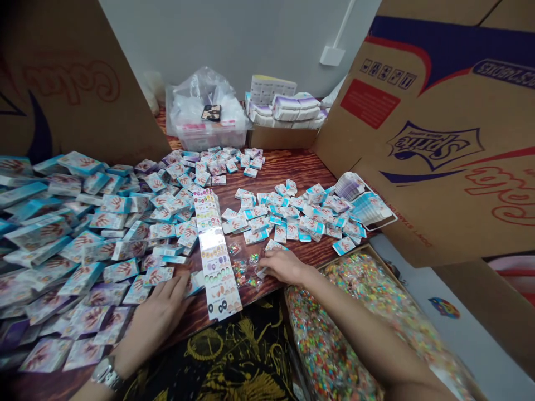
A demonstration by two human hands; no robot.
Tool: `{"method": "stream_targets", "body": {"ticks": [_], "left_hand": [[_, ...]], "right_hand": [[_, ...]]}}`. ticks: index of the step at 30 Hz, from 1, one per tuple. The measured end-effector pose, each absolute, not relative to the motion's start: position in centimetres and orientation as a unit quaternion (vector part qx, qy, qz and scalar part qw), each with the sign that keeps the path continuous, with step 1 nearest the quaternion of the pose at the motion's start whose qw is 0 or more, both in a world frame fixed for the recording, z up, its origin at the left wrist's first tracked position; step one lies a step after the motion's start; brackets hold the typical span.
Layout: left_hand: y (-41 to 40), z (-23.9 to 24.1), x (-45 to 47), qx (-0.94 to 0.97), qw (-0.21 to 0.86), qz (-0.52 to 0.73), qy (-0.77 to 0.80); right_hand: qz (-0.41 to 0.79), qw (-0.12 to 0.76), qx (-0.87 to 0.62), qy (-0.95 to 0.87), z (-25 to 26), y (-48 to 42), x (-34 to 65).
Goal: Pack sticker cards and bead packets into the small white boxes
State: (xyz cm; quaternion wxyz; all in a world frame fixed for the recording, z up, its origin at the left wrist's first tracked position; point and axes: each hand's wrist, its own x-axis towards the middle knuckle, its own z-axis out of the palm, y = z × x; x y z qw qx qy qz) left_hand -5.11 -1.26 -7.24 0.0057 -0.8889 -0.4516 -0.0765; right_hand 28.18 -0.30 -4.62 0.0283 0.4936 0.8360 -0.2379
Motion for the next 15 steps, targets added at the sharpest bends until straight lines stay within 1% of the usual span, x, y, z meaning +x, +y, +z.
{"method": "stream_targets", "body": {"ticks": [7,12,15], "left_hand": [[-1.6,-7.2,-6.0,-0.881,0.004,-0.096,-0.464],[-1.2,-6.0,-6.8,-0.864,-0.021,-0.190,-0.465],[-0.8,-4.6,-6.3,-0.843,-0.071,-0.239,-0.476]], "right_hand": [[-0.230,0.051,0.495,0.837,-5.8,1.0,27.7],[-0.245,0.023,0.509,0.825,-5.8,-0.1,28.4],[-0.252,-0.015,0.532,0.808,-4.5,-0.6,28.6]]}}
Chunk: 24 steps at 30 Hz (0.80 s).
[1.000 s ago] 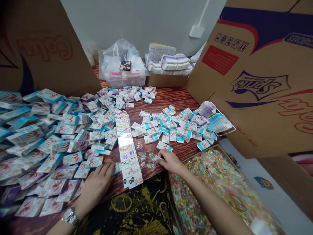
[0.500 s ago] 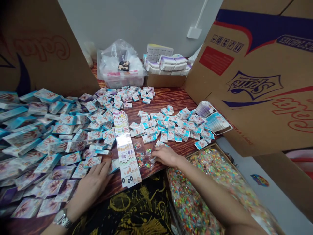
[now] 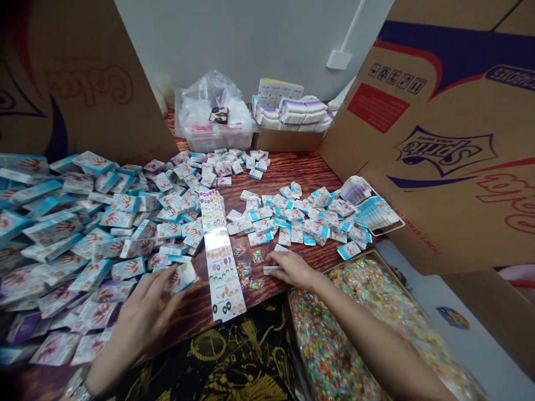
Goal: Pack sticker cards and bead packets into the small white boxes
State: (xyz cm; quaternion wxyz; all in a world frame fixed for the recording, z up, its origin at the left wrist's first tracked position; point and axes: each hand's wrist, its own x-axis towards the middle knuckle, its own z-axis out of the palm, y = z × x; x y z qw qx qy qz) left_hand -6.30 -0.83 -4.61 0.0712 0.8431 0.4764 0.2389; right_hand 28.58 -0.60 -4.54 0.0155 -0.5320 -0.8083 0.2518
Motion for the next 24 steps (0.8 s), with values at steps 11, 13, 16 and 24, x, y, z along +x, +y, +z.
{"method": "stream_targets", "body": {"ticks": [11,13,16,24], "left_hand": [[0.3,-2.5,-0.6,0.842,0.239,0.271,0.401],[0.2,-2.5,-0.6,0.846,0.237,0.274,0.391],[0.1,-2.5,-1.0,0.849,0.241,0.266,0.388],[-0.2,-2.3,-1.2,0.861,0.236,0.224,0.390]], "right_hand": [[0.106,0.252,-0.463,-0.843,2.8,-0.6,21.8],[0.018,0.201,-0.436,-0.877,2.1,-0.4,21.2],[-0.091,0.138,-0.376,-0.912,1.5,-0.1,21.0],[-0.214,0.079,-0.240,-0.943,3.2,0.0,21.4]]}}
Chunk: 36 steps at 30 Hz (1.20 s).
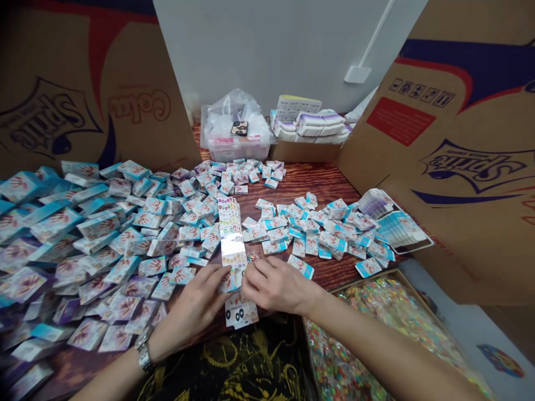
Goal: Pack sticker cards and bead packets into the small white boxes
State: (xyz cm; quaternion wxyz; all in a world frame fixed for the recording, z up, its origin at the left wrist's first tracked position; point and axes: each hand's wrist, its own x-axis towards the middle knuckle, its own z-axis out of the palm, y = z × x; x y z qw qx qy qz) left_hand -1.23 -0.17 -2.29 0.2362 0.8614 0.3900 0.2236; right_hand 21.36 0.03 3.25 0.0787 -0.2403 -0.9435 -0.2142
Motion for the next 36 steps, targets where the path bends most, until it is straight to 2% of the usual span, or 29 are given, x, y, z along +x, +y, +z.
{"method": "stream_targets", "body": {"ticks": [5,10,18,23,26,31,36], "left_hand": [[-0.4,-1.8,-0.3,0.881,0.198,0.213,0.372],[-0.4,-1.5,-0.2,0.872,0.226,0.197,0.386],[-0.7,-1.9,-0.7,0.856,0.262,0.211,0.392],[-1.1,-2.2,0.2,0.873,0.193,0.227,0.386],[-1.1,-2.2,0.7,0.880,0.147,0.215,0.398],[-1.1,-2.2,1.0,0.880,0.118,0.206,0.411],[-1.4,-3.7,1.0,0.884,0.114,0.211,0.402]], "right_hand": [[-0.228,0.084,-0.228,-0.943,3.3,0.1,21.2],[-0.195,0.101,-0.234,-0.947,2.6,-0.3,21.2],[0.004,0.162,-0.291,-0.943,1.0,-0.7,22.1],[0.195,0.219,-0.380,-0.877,1.6,-0.7,21.4],[0.246,0.270,-0.464,-0.807,1.6,-0.6,20.6],[0.231,0.331,-0.512,-0.758,0.0,-1.1,20.3],[0.057,0.331,-0.353,-0.873,-1.5,-2.0,20.9]]}}
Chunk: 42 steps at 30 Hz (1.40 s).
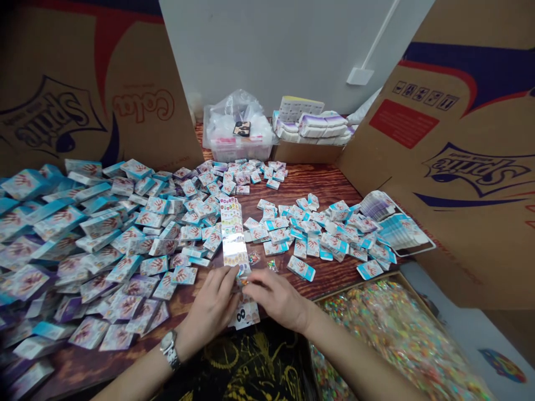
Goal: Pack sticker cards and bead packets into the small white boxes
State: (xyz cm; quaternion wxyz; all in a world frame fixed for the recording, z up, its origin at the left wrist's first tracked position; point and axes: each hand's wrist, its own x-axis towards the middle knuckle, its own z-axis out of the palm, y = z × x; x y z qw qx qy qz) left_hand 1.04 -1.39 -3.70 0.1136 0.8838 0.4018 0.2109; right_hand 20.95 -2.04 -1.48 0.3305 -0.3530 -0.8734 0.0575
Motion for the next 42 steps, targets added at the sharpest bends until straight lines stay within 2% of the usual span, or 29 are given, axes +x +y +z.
{"method": "stream_targets", "body": {"ticks": [3,5,11,13,20,26,31,37,42], "left_hand": [[-1.6,-4.5,1.2,0.894,0.083,0.174,0.405],[-1.6,-4.5,1.3,0.898,0.070,0.152,0.408],[-1.2,-3.6,1.4,0.903,0.075,0.163,0.391],[-1.2,-3.6,1.4,0.900,0.068,0.164,0.398],[-1.3,-4.0,1.2,0.890,0.075,0.206,0.399],[-1.0,-3.7,1.1,0.872,0.133,0.260,0.394],[-1.0,-4.0,1.1,0.871,0.108,0.240,0.414],[-1.2,-3.8,1.3,0.874,0.097,0.241,0.410],[-1.3,-3.8,1.3,0.878,0.100,0.242,0.400]], "right_hand": [[0.003,0.293,-0.308,-0.905,-1.3,-2.3,20.9],[0.013,0.297,-0.325,-0.898,-0.9,-2.3,20.6],[0.259,0.364,-0.511,-0.734,-0.7,-1.7,19.6],[0.287,0.375,-0.531,-0.703,-1.0,-1.6,19.6],[0.154,0.357,-0.435,-0.812,-1.3,-1.8,19.7],[0.259,0.349,-0.502,-0.748,-0.9,-1.2,20.2],[0.213,0.383,-0.437,-0.785,-0.6,-1.4,19.5],[0.282,0.396,-0.533,-0.693,-1.5,-1.7,19.0],[0.142,0.370,-0.436,-0.808,-1.7,-1.6,19.5]]}}
